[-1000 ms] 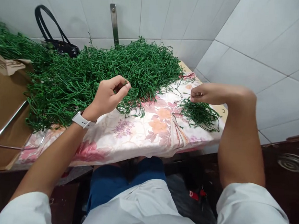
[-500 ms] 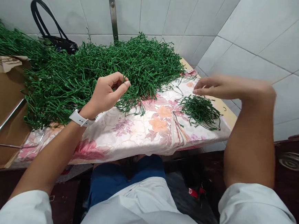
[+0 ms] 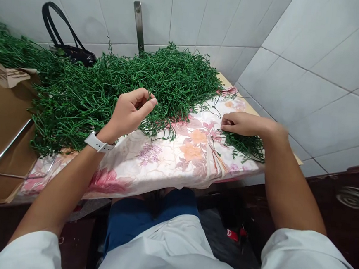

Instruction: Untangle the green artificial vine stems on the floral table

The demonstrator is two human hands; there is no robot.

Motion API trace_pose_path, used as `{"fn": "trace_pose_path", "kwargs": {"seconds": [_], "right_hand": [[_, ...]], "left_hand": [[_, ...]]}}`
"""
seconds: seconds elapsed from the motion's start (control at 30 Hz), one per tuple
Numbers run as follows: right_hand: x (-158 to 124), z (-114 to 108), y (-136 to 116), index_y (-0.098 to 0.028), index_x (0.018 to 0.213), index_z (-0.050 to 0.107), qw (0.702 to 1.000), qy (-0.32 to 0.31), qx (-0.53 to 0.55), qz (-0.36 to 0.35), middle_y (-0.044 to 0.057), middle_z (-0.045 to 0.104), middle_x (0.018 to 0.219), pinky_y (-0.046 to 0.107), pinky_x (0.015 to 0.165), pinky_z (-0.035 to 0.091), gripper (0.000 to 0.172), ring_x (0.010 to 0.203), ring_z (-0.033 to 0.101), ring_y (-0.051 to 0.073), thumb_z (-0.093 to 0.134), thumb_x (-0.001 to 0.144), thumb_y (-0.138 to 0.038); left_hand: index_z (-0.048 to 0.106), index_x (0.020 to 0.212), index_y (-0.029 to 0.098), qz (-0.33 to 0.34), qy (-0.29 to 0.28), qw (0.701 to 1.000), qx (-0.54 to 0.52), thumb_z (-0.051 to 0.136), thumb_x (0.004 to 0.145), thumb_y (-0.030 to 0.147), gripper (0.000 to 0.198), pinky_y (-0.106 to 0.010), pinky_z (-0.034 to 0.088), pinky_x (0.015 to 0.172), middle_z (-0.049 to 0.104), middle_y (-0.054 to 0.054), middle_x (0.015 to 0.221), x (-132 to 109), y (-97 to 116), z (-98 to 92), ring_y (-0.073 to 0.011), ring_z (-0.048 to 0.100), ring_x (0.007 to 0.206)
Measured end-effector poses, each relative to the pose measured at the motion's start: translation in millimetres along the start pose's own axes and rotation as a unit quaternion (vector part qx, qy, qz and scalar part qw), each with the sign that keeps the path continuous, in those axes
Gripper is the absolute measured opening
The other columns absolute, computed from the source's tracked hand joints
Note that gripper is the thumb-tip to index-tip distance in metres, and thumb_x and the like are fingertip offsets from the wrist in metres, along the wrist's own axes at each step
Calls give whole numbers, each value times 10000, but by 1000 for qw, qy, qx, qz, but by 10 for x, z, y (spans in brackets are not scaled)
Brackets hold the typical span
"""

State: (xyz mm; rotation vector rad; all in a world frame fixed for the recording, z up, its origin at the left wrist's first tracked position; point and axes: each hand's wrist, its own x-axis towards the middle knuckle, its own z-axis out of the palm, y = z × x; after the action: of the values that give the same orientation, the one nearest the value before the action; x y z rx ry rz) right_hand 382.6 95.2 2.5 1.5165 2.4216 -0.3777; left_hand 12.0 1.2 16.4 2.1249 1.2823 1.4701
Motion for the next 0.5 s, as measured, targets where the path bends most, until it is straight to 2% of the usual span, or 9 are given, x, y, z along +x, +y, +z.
{"fn": "trace_pose_path", "kwargs": {"seconds": [0.17,0.3,0.37,0.43,0.5], "right_hand": [[-70,-21,0,-195,1030,626,1000,-2,23,7,114,716,977,329,731,429,245,833,637,253,550,928,-405],[114,-73,-27,-126,1281,621,996,84,-13,16,194,713,1174,361,850,457,411,1027,672,310,500,983,-382],[227,-104,-56,-108,1343,625,993,102,-60,7,225,682,1266,370,896,456,445,1107,665,332,520,974,-335],[301,-138,-81,-115,1261,687,992,72,-100,-8,225,672,1274,362,876,459,383,1071,671,319,557,942,-281],[305,-175,-80,-130,1083,731,993,28,-116,-10,197,698,1189,347,813,457,255,969,670,283,582,899,-227]], "left_hand": [[531,695,192,3,-10,1000,20,644,887,305,250,-268,310,557,499,38,599,-14,33,-3,-79,403,552],[545,696,189,2,-18,999,30,638,890,309,246,-269,303,557,485,44,585,-17,35,-2,-77,388,543],[557,702,190,2,-19,999,34,638,890,314,239,-269,298,552,476,48,578,-16,25,-7,-77,381,536],[577,716,189,-4,-19,999,35,642,894,324,232,-269,293,546,475,49,575,-14,13,-16,-78,382,531],[591,726,188,-10,-18,999,32,649,894,325,225,-268,288,541,477,50,574,-13,10,-26,-77,384,529]]}}
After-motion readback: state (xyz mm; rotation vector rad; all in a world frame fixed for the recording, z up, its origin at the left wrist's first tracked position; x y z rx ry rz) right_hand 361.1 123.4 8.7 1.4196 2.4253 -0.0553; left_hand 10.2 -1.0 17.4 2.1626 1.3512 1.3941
